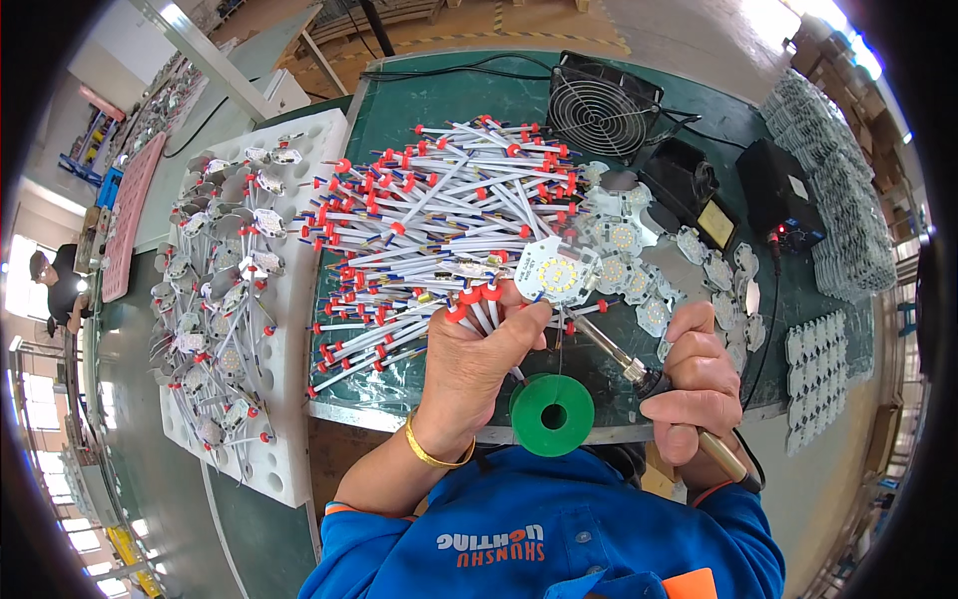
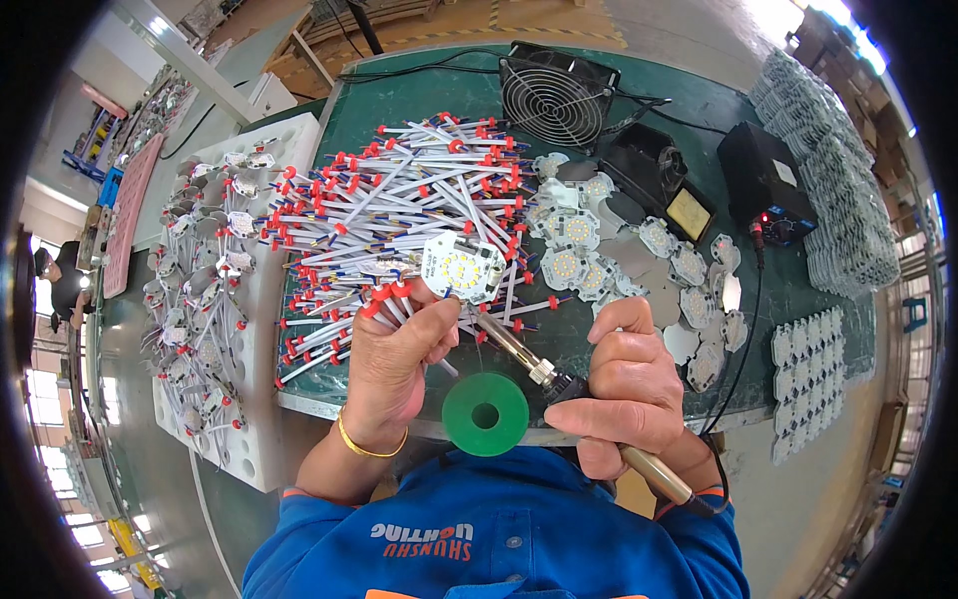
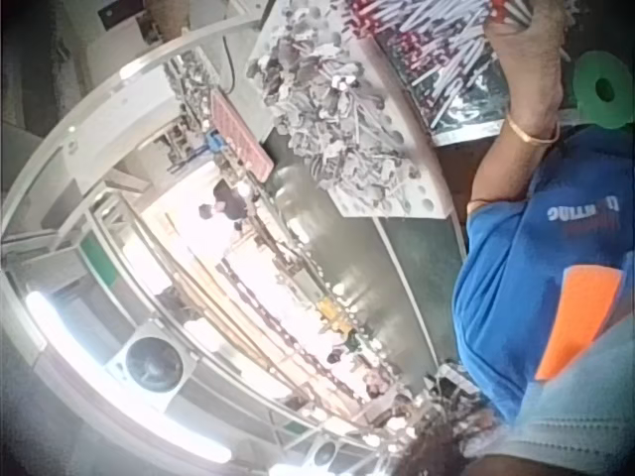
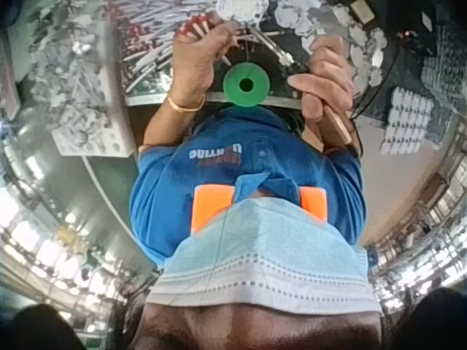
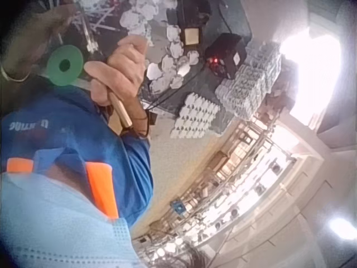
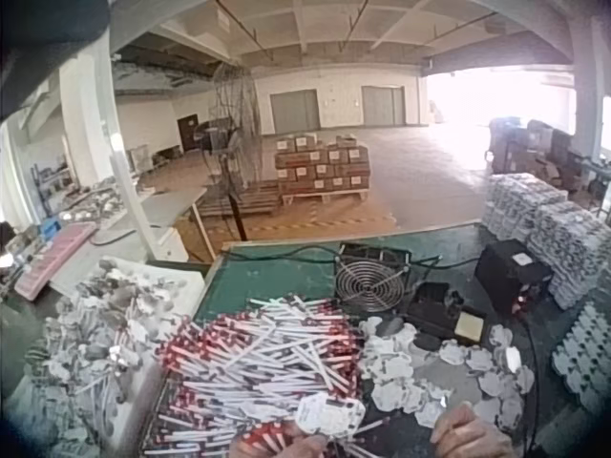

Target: The person solders wires onto LED circuit boards using a soldering iron, moves a tray of assembled LED boards across the table, and solders more wires to LED circuit boards.

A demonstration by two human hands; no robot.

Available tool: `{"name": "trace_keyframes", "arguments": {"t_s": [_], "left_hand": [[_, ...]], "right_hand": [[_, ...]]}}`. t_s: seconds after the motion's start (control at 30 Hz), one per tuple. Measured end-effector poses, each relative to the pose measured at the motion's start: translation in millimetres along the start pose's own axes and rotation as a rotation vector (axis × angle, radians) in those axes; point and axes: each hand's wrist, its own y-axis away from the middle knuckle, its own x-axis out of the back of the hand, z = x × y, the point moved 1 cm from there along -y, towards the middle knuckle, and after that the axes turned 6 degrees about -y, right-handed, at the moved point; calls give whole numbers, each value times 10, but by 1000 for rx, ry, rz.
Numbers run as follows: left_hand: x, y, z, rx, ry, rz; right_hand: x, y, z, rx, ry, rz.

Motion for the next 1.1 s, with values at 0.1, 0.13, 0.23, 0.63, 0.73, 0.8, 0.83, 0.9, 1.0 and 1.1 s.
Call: {"name": "trace_keyframes", "arguments": {"t_s": [0.1,0.13,0.23,0.63,0.73,0.8,0.83,0.9,1.0,1.1], "left_hand": [[-1,6,12,11,-19,-12],[0,10,12,11,-19,-11],[-2,22,15,5,-20,-13],[-56,36,35,5,-24,76],[-14,39,19,8,-33,-4],[-33,45,39,-7,-41,-1],[-31,49,37,-8,-42,3],[-27,56,34,-37,-11,9],[-59,66,59,-22,-23,45],[-105,49,80,-44,1,43]], "right_hand": [[5,-12,-16,-21,8,-7],[10,-14,-19,-22,8,-15],[8,-16,-27,-21,9,-19],[6,-30,-12,-7,31,-45],[13,-40,-22,-3,52,-62],[23,-61,-48,-5,76,-79],[20,-75,-62,13,116,-123],[-1,-68,-58,33,153,-166],[-28,-33,-46,146,236,-182],[-54,-39,-57,216,315,-185]]}}
